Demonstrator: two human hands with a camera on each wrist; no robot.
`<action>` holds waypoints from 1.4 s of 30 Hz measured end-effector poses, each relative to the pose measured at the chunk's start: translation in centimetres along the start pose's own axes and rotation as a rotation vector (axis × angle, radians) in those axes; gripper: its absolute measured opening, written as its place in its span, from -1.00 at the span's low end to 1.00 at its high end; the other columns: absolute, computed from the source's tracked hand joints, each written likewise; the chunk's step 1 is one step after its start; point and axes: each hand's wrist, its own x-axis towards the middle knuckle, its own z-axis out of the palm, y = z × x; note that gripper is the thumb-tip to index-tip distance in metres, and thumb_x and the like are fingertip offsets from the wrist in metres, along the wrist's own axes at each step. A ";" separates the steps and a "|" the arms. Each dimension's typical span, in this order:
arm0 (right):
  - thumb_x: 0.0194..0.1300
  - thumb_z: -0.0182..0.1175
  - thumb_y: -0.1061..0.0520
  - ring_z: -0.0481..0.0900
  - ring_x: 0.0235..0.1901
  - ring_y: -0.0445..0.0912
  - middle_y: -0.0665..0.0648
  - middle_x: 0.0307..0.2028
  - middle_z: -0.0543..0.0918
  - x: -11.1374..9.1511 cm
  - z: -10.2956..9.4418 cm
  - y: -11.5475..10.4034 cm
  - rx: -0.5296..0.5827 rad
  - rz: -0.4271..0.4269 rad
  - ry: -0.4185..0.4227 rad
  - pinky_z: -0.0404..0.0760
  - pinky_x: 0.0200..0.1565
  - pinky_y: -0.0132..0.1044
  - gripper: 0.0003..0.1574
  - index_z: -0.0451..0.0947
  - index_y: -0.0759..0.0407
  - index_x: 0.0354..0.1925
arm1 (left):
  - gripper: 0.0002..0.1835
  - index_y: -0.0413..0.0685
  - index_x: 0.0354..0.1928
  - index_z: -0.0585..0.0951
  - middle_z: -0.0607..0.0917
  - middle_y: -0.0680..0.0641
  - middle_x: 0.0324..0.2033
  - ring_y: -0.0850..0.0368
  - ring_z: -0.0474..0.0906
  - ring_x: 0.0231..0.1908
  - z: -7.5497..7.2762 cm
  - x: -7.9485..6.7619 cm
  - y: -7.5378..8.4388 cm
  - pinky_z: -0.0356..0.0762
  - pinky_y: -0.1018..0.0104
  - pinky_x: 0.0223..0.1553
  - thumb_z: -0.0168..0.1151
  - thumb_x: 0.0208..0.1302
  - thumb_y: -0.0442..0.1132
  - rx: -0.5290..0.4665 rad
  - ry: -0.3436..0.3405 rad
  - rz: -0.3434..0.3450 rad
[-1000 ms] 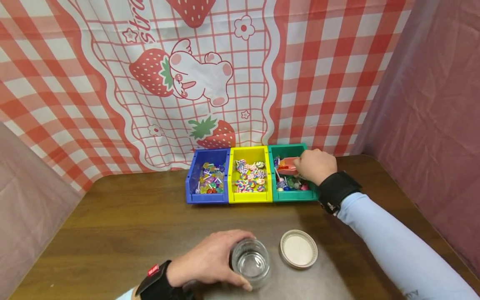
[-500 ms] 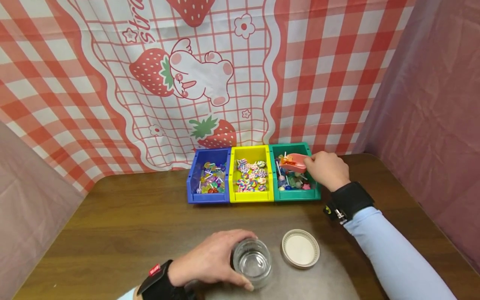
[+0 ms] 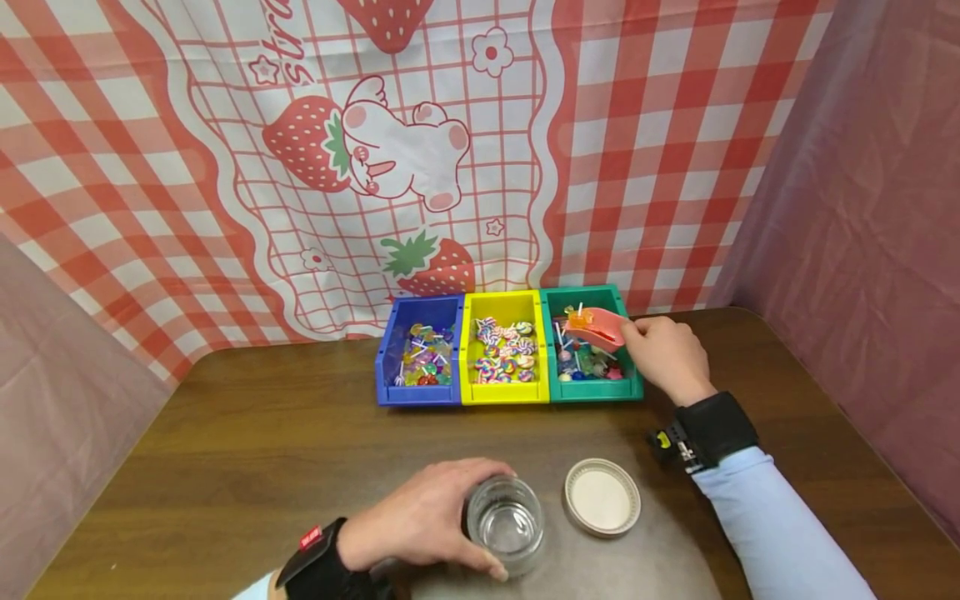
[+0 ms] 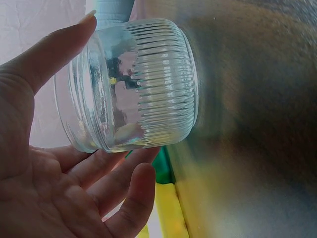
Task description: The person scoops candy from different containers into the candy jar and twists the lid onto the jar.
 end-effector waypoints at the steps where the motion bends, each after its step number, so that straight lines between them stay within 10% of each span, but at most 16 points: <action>1: 0.53 -0.15 -0.25 0.30 -0.62 0.03 0.08 -0.68 0.32 -0.1 0.0 0.0 -0.002 -0.004 0.005 0.22 -0.63 -0.22 -0.30 0.62 0.22 -0.40 | -0.09 0.21 0.24 0.50 0.56 0.26 0.13 0.32 0.48 0.08 0.0 0.0 0.0 0.45 0.21 0.12 0.58 -0.22 0.33 0.004 0.003 0.001; 16: 0.53 -0.12 -0.27 0.32 -0.50 0.05 0.09 -0.58 0.40 -0.5 -0.9 -0.6 0.145 -0.003 0.037 0.23 -0.45 -0.17 -0.26 0.70 0.31 -0.19 | -0.09 0.20 0.26 0.49 0.55 0.25 0.15 0.32 0.47 0.09 -0.2 0.1 0.0 0.44 0.22 0.14 0.57 -0.20 0.32 -0.009 -0.014 0.001; 30: 0.55 -0.16 -0.28 0.27 -0.48 -0.03 0.08 -0.54 0.32 -1.0 -1.5 -1.5 0.411 0.033 -0.112 0.23 -0.50 -0.24 -0.18 0.54 0.49 -0.09 | -0.07 0.18 0.26 0.50 0.56 0.24 0.15 0.35 0.47 0.09 0.0 0.3 -0.1 0.45 0.30 0.10 0.59 -0.22 0.31 0.016 -0.007 0.012; 42: 0.58 -0.14 -0.18 0.32 -0.48 -0.03 0.06 -0.54 0.42 -1.6 -2.5 -2.7 0.367 -0.095 -0.155 0.30 -0.51 -0.27 -0.29 0.64 0.42 -0.09 | -0.08 0.17 0.25 0.50 0.57 0.24 0.12 0.35 0.47 0.08 -0.1 0.0 -0.3 0.44 0.29 0.11 0.59 -0.21 0.30 0.005 -0.002 0.019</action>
